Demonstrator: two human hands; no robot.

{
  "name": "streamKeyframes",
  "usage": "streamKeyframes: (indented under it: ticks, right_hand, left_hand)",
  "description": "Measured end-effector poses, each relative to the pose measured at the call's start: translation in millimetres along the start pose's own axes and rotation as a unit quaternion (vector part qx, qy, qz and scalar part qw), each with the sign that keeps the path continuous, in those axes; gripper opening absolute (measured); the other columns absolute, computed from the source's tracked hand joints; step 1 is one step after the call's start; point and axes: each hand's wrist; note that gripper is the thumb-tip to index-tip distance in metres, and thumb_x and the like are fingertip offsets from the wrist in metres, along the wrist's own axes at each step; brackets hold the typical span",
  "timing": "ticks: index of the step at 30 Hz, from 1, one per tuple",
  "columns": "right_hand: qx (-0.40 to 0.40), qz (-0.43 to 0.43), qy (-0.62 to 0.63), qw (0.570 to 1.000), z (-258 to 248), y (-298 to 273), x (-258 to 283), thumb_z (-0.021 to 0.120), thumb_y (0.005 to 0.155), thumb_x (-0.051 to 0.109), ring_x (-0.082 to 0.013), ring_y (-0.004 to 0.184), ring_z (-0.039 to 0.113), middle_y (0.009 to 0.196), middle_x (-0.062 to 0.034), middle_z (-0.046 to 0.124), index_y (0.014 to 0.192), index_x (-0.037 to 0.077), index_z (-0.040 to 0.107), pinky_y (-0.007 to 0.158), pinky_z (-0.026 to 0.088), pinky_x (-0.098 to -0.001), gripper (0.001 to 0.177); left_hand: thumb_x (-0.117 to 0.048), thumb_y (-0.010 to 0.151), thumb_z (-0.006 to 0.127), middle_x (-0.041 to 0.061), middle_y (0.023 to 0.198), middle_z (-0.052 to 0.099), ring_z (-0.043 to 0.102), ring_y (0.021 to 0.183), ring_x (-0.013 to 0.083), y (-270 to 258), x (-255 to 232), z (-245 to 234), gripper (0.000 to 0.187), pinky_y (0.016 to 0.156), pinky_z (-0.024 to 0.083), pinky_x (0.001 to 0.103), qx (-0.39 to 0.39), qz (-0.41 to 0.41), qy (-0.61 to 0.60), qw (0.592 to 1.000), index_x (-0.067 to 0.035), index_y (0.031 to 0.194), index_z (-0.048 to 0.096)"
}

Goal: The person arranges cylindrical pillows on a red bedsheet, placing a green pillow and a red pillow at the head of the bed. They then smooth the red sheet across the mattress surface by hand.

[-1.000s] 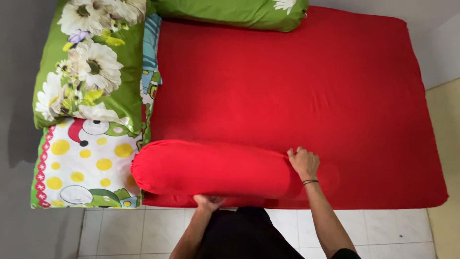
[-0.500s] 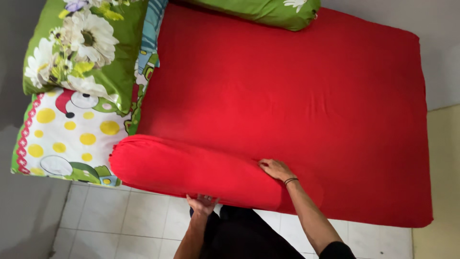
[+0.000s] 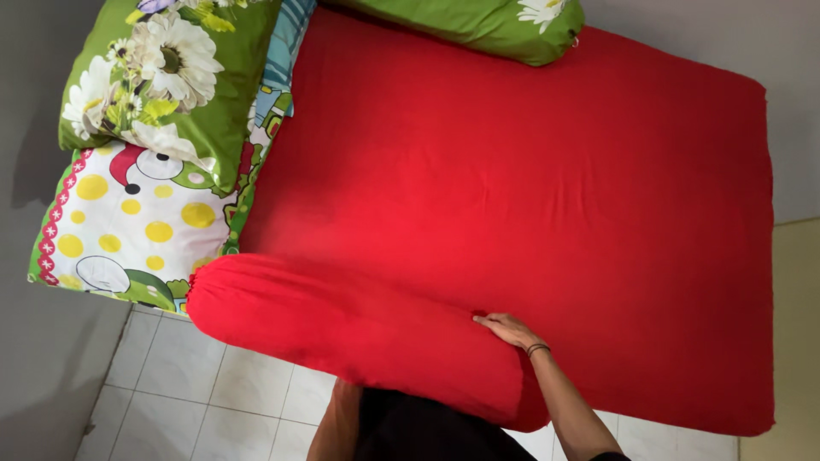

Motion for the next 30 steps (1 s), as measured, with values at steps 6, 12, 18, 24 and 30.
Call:
streamKeyframes:
  ticks: [6,12,18,24,30]
  right_hand:
    - [-0.139,-0.013,0.043,0.989,-19,-23,11,0.057,0.086,0.069,-0.0253,0.129,0.062,0.135,-0.0078,0.070,0.126,0.020,0.074,0.112,0.046,-0.0440,0.066]
    - [-0.309,0.084,0.141,0.937,-52,-33,10,0.050,0.097,0.062,-0.0343,0.113,0.075,0.119,-0.0248,0.079,0.132,0.020,0.071,0.102,0.058,-0.0464,0.058]
    - [-0.216,0.125,0.498,0.831,-50,-21,11,0.040,0.099,0.068,-0.0353,0.141,0.044,0.158,-0.0119,0.042,0.157,0.014,0.038,0.114,0.036,-0.0601,0.079]
    - [-0.347,0.097,0.528,0.769,-39,6,27,0.059,0.096,0.048,-0.0356,0.147,0.041,0.163,-0.0169,0.035,0.162,0.013,0.023,0.117,0.039,-0.0562,0.083]
    - [-0.472,-0.007,0.520,0.712,-62,22,24,0.064,0.095,0.041,-0.0301,0.137,0.050,0.150,-0.0163,0.050,0.145,0.008,0.044,0.113,0.044,-0.0468,0.063]
  left_hand:
    - [-0.076,0.087,0.030,0.010,0.155,0.045,0.044,0.141,0.0362,20,-14,24,0.086,0.109,0.036,0.062,0.054,-0.002,0.011,0.998,-0.020,0.151,0.045]
    - [-0.074,0.088,0.031,0.009,0.156,0.045,0.044,0.143,0.0361,73,-35,72,0.084,0.111,0.037,0.062,0.117,-0.009,0.020,0.993,-0.021,0.151,0.046]
    - [-0.071,0.088,0.032,0.008,0.157,0.046,0.044,0.144,0.0359,149,-44,122,0.081,0.113,0.037,0.062,0.163,-0.027,0.017,0.986,-0.022,0.152,0.046]
    - [-0.068,0.089,0.033,0.006,0.158,0.046,0.044,0.145,0.0357,211,-42,167,0.079,0.115,0.037,0.061,0.163,-0.050,0.030,0.985,-0.022,0.152,0.046]
    - [-0.065,0.090,0.035,0.005,0.159,0.047,0.044,0.146,0.0355,218,-66,162,0.077,0.117,0.038,0.061,0.122,-0.034,0.056,0.990,-0.023,0.153,0.046]
Point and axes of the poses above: each hand's wrist, its own y-axis towards the middle knuckle, its own z-axis out of the palm, x = y × z
